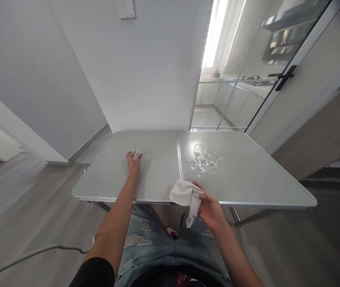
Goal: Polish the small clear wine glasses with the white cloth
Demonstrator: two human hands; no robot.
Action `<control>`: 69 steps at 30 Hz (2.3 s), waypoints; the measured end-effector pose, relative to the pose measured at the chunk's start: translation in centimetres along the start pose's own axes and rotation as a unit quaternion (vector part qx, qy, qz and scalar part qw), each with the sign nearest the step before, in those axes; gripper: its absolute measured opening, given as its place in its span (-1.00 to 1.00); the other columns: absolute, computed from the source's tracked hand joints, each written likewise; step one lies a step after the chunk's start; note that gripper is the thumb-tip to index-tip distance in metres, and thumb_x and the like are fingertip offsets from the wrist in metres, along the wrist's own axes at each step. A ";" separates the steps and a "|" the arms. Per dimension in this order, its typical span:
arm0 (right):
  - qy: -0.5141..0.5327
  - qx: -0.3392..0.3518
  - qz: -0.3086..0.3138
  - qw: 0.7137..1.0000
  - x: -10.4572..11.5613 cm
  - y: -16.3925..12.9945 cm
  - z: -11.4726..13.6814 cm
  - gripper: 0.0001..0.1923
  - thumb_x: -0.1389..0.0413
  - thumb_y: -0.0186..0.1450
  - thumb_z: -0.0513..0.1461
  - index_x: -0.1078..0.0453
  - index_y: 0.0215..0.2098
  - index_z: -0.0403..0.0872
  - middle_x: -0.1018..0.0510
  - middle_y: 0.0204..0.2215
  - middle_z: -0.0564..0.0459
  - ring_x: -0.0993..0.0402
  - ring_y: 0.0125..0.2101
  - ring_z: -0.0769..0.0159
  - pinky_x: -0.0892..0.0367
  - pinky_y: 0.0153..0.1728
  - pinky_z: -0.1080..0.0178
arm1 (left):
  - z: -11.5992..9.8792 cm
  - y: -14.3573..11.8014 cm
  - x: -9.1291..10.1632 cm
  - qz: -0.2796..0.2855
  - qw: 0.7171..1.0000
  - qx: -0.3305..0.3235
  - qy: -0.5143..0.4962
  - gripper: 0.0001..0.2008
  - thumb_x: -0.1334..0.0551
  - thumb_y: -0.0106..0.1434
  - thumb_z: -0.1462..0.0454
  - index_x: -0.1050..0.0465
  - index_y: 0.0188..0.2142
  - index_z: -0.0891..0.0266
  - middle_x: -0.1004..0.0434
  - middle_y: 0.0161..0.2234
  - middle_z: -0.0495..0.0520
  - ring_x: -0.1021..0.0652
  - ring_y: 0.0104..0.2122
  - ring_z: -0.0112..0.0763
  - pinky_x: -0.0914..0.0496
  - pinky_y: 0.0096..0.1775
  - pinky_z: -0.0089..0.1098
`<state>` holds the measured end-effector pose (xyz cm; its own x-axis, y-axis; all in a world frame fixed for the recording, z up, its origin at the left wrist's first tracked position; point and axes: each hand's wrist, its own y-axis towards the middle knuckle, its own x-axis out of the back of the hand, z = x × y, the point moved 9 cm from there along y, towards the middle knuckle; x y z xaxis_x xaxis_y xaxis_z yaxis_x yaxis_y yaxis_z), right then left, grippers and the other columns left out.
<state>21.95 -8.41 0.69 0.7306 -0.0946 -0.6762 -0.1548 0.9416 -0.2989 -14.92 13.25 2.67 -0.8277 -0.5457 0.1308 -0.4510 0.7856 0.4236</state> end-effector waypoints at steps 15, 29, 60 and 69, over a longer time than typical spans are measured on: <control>0.002 0.035 -0.003 0.999 -0.9 0.7 -0.1 -0.57 -0.33 0.06 -0.27 -0.47 -0.08 0.02 -0.60 -0.23 0.13 -0.51 -0.31 0.33 -0.40 -0.26 0.29 | -5.1 -1.7 -0.4 -0.015 0.995 -0.099 -0.021 -0.53 -0.27 0.29 0.06 -0.27 0.11 0.17 -0.49 -0.12 0.12 -0.52 -0.15 -0.36 -0.36 -0.01 -0.31; -0.301 0.378 -0.208 0.850 -4.3 3.5 9.9 -0.64 -0.10 0.28 -0.02 -0.42 -0.09 -0.08 -0.57 -0.25 -0.01 -0.47 -0.24 0.20 -0.34 -0.20 0.23 | -9.3 -10.2 -6.4 0.225 0.915 -0.272 0.195 -0.38 -0.25 0.29 -0.03 -0.26 0.27 0.09 -0.55 -0.11 0.19 -0.52 -0.10 -0.16 -0.19 0.03 -0.18; -0.511 0.318 0.196 0.774 -9.8 14.0 1.8 0.01 -0.02 0.07 -0.40 0.20 0.46 0.01 -0.52 0.03 0.01 -0.38 0.13 0.12 -0.08 0.29 -0.13 | -9.7 -11.6 -7.1 0.262 0.862 -0.346 0.261 -0.46 -0.26 0.30 0.01 -0.34 0.23 0.07 -0.60 -0.17 0.22 -0.53 -0.21 -0.16 -0.16 -0.11 -0.17; -0.522 0.349 0.196 0.754 -9.5 14.3 1.2 -0.01 0.07 0.10 -0.44 0.24 0.47 0.00 -0.09 0.39 0.01 0.13 0.42 0.13 0.16 0.38 -0.12 | -9.9 -11.6 -6.6 0.215 0.856 -0.356 0.307 -0.48 -0.18 0.35 -0.02 -0.38 0.20 0.16 -0.62 -0.12 0.23 -0.56 -0.20 -0.23 -0.16 -0.15 -0.21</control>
<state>13.56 6.35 3.66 0.9013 0.1974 0.3856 -0.3730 0.8064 0.4590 -0.89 4.86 5.77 -0.4350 -0.4731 0.7662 0.3504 0.6949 0.6280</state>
